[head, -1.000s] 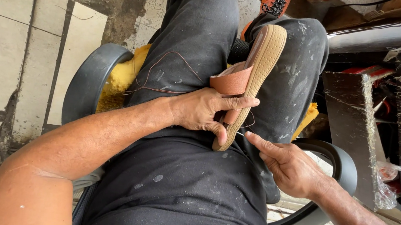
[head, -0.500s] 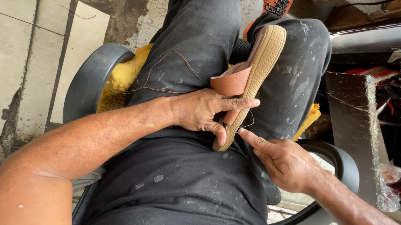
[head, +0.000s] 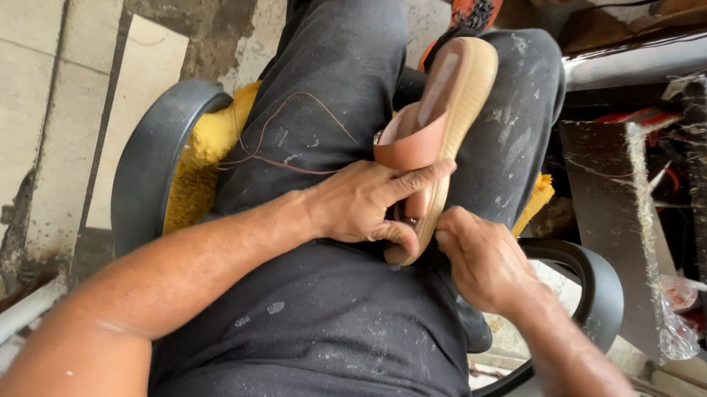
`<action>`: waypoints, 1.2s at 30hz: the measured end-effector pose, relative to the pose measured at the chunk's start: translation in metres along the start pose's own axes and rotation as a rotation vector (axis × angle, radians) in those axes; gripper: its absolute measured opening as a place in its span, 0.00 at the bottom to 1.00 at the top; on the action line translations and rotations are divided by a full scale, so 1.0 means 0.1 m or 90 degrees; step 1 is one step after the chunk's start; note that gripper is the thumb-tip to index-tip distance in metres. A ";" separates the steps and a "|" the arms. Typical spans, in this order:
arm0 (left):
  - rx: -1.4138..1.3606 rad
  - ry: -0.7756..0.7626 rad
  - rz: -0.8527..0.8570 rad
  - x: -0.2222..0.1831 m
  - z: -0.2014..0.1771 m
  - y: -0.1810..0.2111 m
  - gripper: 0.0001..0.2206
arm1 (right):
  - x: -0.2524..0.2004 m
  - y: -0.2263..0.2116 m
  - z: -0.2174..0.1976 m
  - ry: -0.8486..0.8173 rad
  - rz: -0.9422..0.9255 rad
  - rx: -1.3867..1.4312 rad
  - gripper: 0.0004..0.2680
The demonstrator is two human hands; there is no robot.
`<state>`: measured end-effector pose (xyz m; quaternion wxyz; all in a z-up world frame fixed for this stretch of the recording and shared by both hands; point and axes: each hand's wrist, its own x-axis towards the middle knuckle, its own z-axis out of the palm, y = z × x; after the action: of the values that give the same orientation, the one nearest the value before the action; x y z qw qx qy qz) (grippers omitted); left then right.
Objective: Hand-stitching the sole of a leather sandal using a stitching awl and thread
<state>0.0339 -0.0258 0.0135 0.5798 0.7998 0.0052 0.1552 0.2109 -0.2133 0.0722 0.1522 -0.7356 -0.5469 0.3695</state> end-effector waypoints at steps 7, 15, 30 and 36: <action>0.116 0.086 -0.005 -0.07 -0.17 0.44 0.46 | -0.19 -0.26 -0.10 0.201 0.063 -0.003 0.06; 0.226 0.233 0.095 0.04 -0.01 0.45 0.19 | -0.32 -0.32 0.02 0.304 0.042 0.081 0.05; 0.267 0.075 -0.306 0.06 -1.21 1.03 0.05 | -0.33 -0.29 -0.02 0.317 -0.019 0.068 0.05; -0.559 0.199 -0.038 0.00 -0.89 0.99 0.05 | -0.33 -0.34 -0.05 0.325 -0.042 0.069 0.05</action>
<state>-0.0054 0.0244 0.1310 0.8600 0.4452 0.0493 0.2444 0.1867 -0.2304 0.1101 0.3365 -0.7773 -0.4942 0.1958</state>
